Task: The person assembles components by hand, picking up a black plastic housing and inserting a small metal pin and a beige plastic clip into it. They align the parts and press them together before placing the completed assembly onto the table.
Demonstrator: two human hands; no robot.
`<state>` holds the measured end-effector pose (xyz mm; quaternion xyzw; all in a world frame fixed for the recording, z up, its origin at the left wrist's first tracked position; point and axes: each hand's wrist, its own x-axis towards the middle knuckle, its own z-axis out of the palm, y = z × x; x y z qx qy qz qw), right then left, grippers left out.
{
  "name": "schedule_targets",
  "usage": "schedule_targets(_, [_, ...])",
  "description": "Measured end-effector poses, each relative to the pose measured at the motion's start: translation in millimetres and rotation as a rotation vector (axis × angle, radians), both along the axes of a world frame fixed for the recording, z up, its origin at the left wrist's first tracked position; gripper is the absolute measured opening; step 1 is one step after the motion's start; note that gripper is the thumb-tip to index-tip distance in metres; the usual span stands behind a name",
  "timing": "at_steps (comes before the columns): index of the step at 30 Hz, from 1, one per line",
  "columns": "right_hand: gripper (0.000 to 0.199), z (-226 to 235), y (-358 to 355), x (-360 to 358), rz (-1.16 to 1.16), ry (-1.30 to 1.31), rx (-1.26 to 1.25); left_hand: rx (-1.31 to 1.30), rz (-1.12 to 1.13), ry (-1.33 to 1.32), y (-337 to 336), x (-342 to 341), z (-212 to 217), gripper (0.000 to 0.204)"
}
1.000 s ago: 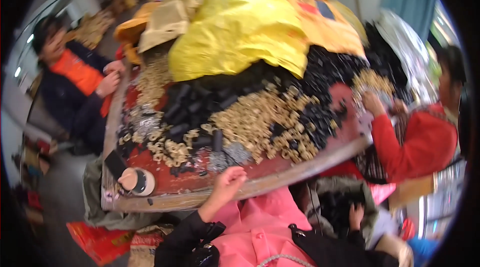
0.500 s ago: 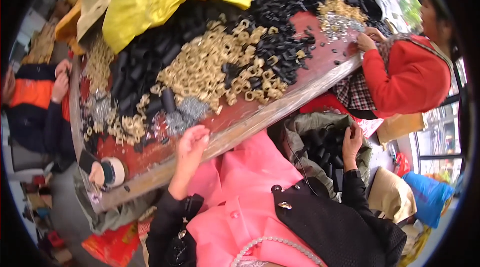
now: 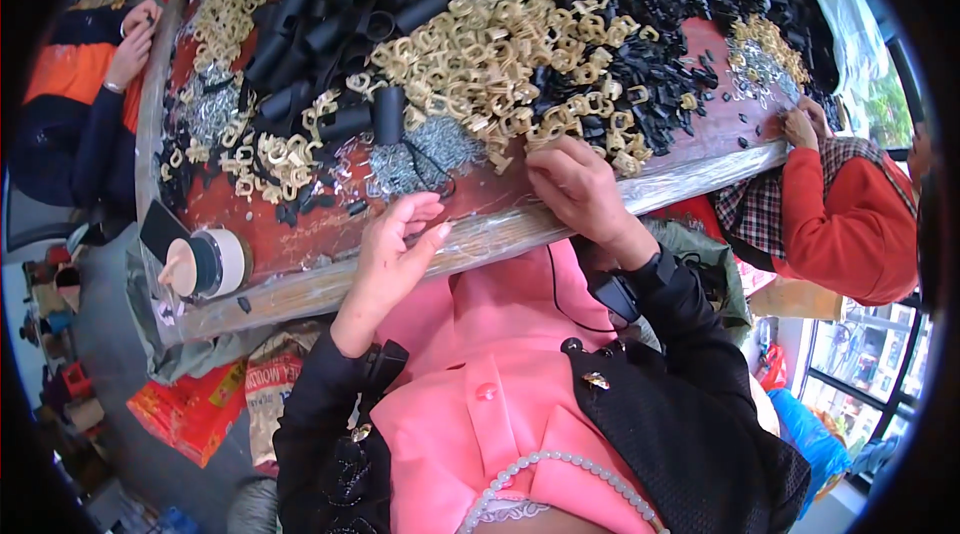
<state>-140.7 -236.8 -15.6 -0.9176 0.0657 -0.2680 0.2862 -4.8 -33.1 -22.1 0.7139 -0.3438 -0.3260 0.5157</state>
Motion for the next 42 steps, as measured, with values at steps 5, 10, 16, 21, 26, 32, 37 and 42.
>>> schedule_targets(5, [0.014,-11.5,17.7,34.5,0.096,0.092,-0.137,0.004,-0.041,-0.147,2.3,4.7,9.4,0.032])
schedule_targets(10, [0.013,-9.3,28.4,56.1,0.074,0.074,-0.358,-0.015,-0.049,-0.237,6.2,11.6,10.2,0.032])
schedule_targets(16, [0.011,-4.1,27.5,50.8,-0.057,0.179,-0.479,-0.041,-0.086,-0.359,4.6,8.2,7.4,0.033])
schedule_targets(21, [0.011,-6.0,29.0,51.2,-0.030,0.128,-0.515,-0.017,-0.107,-0.406,4.7,1.1,2.3,0.035])
schedule_targets(26, [0.011,-12.2,27.6,47.2,0.007,0.100,-0.497,-0.017,-0.078,-0.413,-1.4,-7.0,2.0,0.033])
schedule_targets(32, [0.010,-10.7,31.3,41.7,0.138,-0.020,-0.105,-0.113,0.046,-0.241,-15.7,-16.5,12.0,0.030])
schedule_targets(37, [0.011,1.5,40.5,33.0,0.191,0.059,0.507,-0.024,0.034,-0.281,-25.5,-16.7,19.2,0.025])
schedule_targets(42, [0.012,-9.2,37.6,39.8,0.194,0.009,0.702,-0.101,0.022,-0.141,-25.5,-10.6,1.0,0.017])
